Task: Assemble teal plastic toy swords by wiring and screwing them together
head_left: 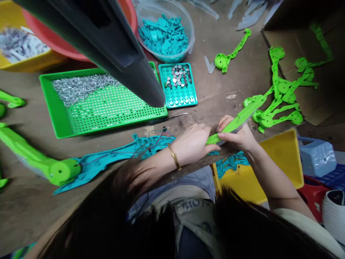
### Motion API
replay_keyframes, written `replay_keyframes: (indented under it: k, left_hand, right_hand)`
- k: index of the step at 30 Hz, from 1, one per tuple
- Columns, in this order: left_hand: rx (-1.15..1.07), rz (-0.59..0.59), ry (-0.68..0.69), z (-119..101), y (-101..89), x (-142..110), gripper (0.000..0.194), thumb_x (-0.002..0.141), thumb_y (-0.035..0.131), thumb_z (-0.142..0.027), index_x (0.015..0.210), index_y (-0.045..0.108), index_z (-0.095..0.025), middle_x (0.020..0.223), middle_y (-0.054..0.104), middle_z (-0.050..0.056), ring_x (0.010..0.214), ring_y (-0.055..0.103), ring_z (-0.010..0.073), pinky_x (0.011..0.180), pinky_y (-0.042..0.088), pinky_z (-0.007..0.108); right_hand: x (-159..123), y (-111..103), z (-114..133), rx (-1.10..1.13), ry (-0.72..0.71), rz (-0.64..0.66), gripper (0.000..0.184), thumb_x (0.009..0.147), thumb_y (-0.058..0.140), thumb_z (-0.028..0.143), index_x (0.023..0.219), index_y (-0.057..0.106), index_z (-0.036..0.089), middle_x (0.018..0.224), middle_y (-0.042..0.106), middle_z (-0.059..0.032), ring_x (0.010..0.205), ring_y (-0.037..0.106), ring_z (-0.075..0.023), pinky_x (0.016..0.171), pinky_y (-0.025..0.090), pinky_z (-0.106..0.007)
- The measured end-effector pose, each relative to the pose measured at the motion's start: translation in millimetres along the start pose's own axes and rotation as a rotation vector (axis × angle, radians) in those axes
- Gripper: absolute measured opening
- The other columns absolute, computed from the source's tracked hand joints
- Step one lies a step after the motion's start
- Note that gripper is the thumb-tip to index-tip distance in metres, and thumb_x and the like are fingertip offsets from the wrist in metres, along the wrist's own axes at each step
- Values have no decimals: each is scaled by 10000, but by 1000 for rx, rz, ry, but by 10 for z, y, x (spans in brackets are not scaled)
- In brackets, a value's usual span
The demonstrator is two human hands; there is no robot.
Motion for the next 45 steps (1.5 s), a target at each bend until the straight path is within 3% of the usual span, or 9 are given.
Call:
replay_keyframes:
  k: [4, 8, 13, 17, 23, 29, 33, 39, 45]
  left_hand:
    - [81, 120, -57, 64, -54, -85, 286, 845, 631, -401, 960, 675, -142, 888, 703, 82, 829, 655, 236, 701, 455, 298]
    - [39, 55, -32, 67, -77, -82, 240, 850, 627, -358, 983, 670, -162, 932, 711, 61, 872, 657, 224, 733, 462, 293]
    - [129, 21, -52, 72, -47, -113, 260, 861, 610, -387, 938, 652, -143, 948, 707, 88, 911, 663, 255, 758, 474, 319]
    - [242, 131, -108, 118, -79, -167, 337, 878, 589, -412, 1064, 618, -132, 983, 704, 112, 919, 666, 276, 733, 469, 331]
    - [234, 142, -125, 126, -211, -157, 314, 868, 609, -425, 1034, 665, -165, 953, 715, 80, 898, 656, 250, 708, 414, 299]
    - [90, 132, -99, 137, -209, -122, 304, 808, 681, -427, 924, 689, -146, 782, 683, 35, 671, 573, 154, 587, 301, 247]
    - [66, 172, -109, 154, -162, -84, 285, 820, 662, -428, 875, 690, -150, 761, 677, 29, 623, 540, 141, 572, 272, 253]
    - [68, 242, -133, 167, -51, -81, 289, 842, 641, -401, 1016, 695, -176, 879, 713, 53, 779, 622, 195, 643, 344, 266]
    - [126, 231, -106, 129, 125, -120, 282, 864, 618, -404, 924, 691, -138, 910, 707, 94, 884, 643, 235, 740, 429, 299]
  right_hand:
    - [-52, -10, -116, 61, 145, -72, 364, 637, 822, 423, 864, 659, 188, 853, 641, -19, 778, 609, -155, 710, 518, -285]
    - [-166, 125, -209, 219, 298, -90, 651, 539, 878, 415, 1092, 596, 219, 981, 679, -21, 833, 656, -174, 747, 549, -308]
    - [-220, 195, -170, 81, 258, -184, 446, 554, 874, 359, 877, 633, 168, 768, 677, 0, 681, 632, -148, 648, 537, -278]
    - [-207, 160, -104, 70, 254, -202, 423, 543, 878, 340, 835, 631, 160, 737, 675, -1, 645, 626, -142, 604, 527, -265]
    - [-312, 322, -176, 272, 345, -67, 699, 548, 879, 408, 1120, 546, 185, 1062, 708, -71, 979, 678, -224, 895, 548, -369]
    - [-536, 459, -338, -9, 301, -81, 599, 694, 800, 410, 1186, 537, 193, 1286, 615, -105, 1212, 568, -267, 1051, 454, -433]
    - [-364, 239, -166, 143, 311, -21, 559, 667, 808, 425, 1115, 563, 198, 1140, 687, -76, 1076, 648, -244, 942, 540, -407]
    - [242, -560, 352, 154, 71, -372, 468, 760, 676, 581, 1009, 594, 193, 883, 694, -29, 837, 691, -159, 769, 575, -319]
    - [394, -541, 13, 158, 127, -403, 416, 707, 721, 551, 862, 615, 180, 722, 663, -4, 630, 649, -130, 643, 556, -288]
Point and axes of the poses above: each hand's wrist, its own x-axis towards the middle knuckle, its own y-axis out of the palm, z = x × y, the point moved 5 cm from there along x, towards the middle knuckle
